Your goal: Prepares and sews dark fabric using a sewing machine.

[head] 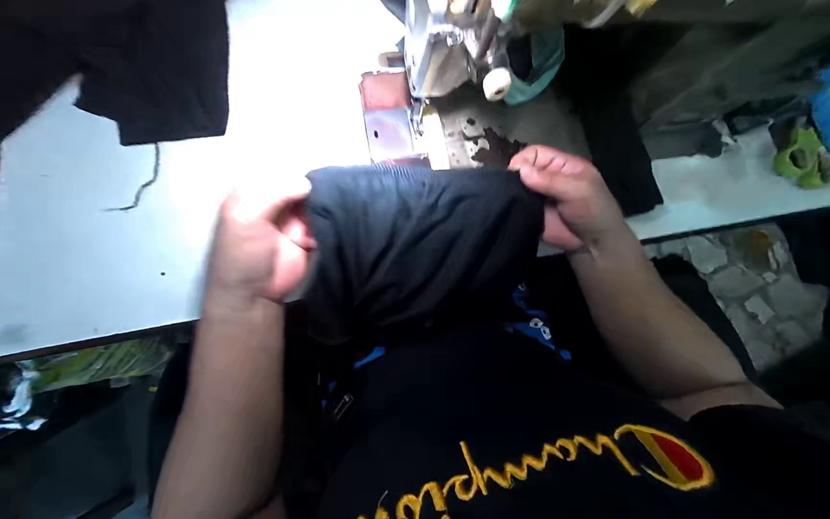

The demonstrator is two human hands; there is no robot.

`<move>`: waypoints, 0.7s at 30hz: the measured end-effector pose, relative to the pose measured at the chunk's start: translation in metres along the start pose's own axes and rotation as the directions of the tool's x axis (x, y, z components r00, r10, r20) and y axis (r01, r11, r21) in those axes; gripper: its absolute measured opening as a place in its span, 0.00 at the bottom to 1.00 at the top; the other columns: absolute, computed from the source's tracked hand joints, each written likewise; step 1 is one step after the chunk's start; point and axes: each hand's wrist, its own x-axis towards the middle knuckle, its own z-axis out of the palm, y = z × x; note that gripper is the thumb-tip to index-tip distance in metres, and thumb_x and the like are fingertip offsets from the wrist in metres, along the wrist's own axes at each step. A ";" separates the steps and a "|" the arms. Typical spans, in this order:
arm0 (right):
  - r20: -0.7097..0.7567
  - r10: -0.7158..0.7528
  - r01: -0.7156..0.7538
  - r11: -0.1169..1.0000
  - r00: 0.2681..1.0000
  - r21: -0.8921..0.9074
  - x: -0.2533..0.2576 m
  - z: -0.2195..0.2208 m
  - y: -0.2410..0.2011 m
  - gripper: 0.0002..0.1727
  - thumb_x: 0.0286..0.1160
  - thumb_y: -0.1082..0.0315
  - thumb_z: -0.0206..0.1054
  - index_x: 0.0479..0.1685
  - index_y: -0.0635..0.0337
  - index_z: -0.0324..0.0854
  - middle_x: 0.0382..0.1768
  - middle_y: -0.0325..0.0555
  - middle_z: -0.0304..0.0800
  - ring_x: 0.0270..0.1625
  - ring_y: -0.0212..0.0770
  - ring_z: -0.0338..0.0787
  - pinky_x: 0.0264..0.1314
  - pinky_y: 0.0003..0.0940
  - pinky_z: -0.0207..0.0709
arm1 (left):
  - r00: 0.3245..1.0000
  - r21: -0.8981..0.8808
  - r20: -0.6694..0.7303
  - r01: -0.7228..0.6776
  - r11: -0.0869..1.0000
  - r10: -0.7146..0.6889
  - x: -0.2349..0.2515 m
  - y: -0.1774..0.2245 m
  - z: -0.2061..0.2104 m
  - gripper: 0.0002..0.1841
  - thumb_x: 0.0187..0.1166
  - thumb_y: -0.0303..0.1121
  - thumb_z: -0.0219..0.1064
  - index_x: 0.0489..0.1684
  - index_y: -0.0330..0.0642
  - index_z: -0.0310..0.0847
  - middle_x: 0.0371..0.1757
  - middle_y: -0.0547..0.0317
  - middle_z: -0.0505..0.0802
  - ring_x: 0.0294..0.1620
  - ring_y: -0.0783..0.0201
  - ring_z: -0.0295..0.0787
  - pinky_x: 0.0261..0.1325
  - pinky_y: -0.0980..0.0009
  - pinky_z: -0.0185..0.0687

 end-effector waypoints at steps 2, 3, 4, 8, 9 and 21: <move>-0.005 0.001 -0.001 1.000 1.000 0.016 0.004 -0.004 0.003 0.15 0.84 0.74 0.50 0.33 0.47 0.79 0.25 0.25 0.86 0.28 0.19 0.84 0.35 0.18 0.82 | 0.998 -0.084 0.022 -0.054 0.995 0.056 0.013 0.002 -0.020 0.19 0.79 0.24 0.44 0.29 0.55 0.81 0.33 0.70 0.94 0.39 0.77 0.92 0.48 0.76 0.89; 0.001 -0.006 0.006 1.000 1.000 0.029 0.006 -0.003 0.003 0.15 0.83 0.74 0.50 0.33 0.48 0.79 0.24 0.26 0.86 0.28 0.19 0.84 0.36 0.18 0.82 | 0.995 -0.105 0.041 -0.083 0.991 0.087 0.018 -0.001 -0.027 0.19 0.79 0.24 0.43 0.30 0.54 0.81 0.33 0.70 0.94 0.41 0.76 0.92 0.51 0.75 0.88; 0.013 -0.014 0.014 0.999 1.000 0.035 0.009 -0.003 0.004 0.15 0.84 0.75 0.50 0.32 0.48 0.78 0.24 0.26 0.85 0.28 0.20 0.84 0.36 0.18 0.82 | 0.992 -0.130 0.066 -0.102 0.986 0.112 0.022 -0.004 -0.032 0.19 0.78 0.24 0.43 0.30 0.53 0.81 0.33 0.69 0.94 0.42 0.76 0.92 0.51 0.75 0.88; 0.010 -0.014 0.013 1.000 1.000 0.021 0.013 0.001 0.001 0.15 0.83 0.77 0.51 0.30 0.49 0.76 0.22 0.26 0.83 0.27 0.20 0.83 0.36 0.17 0.81 | 0.978 -0.171 0.147 -0.120 0.978 0.146 0.033 -0.011 -0.043 0.18 0.77 0.24 0.43 0.31 0.51 0.82 0.35 0.68 0.93 0.43 0.75 0.90 0.54 0.74 0.86; 0.001 -0.011 0.011 1.000 1.000 0.017 0.012 0.002 0.000 0.15 0.82 0.77 0.51 0.30 0.49 0.76 0.22 0.27 0.83 0.27 0.20 0.83 0.36 0.17 0.81 | 0.976 -0.165 0.167 -0.115 0.980 0.143 0.035 -0.013 -0.045 0.19 0.77 0.24 0.43 0.31 0.52 0.82 0.35 0.69 0.93 0.44 0.76 0.90 0.54 0.74 0.86; 0.206 0.006 0.027 0.987 0.979 -0.157 0.013 -0.009 -0.005 0.11 0.74 0.77 0.59 0.31 0.52 0.83 0.24 0.25 0.87 0.28 0.19 0.85 0.35 0.18 0.83 | 0.943 -0.003 0.234 -0.243 0.970 0.237 0.060 -0.005 -0.073 0.18 0.73 0.22 0.47 0.30 0.53 0.84 0.34 0.72 0.94 0.42 0.77 0.90 0.53 0.76 0.84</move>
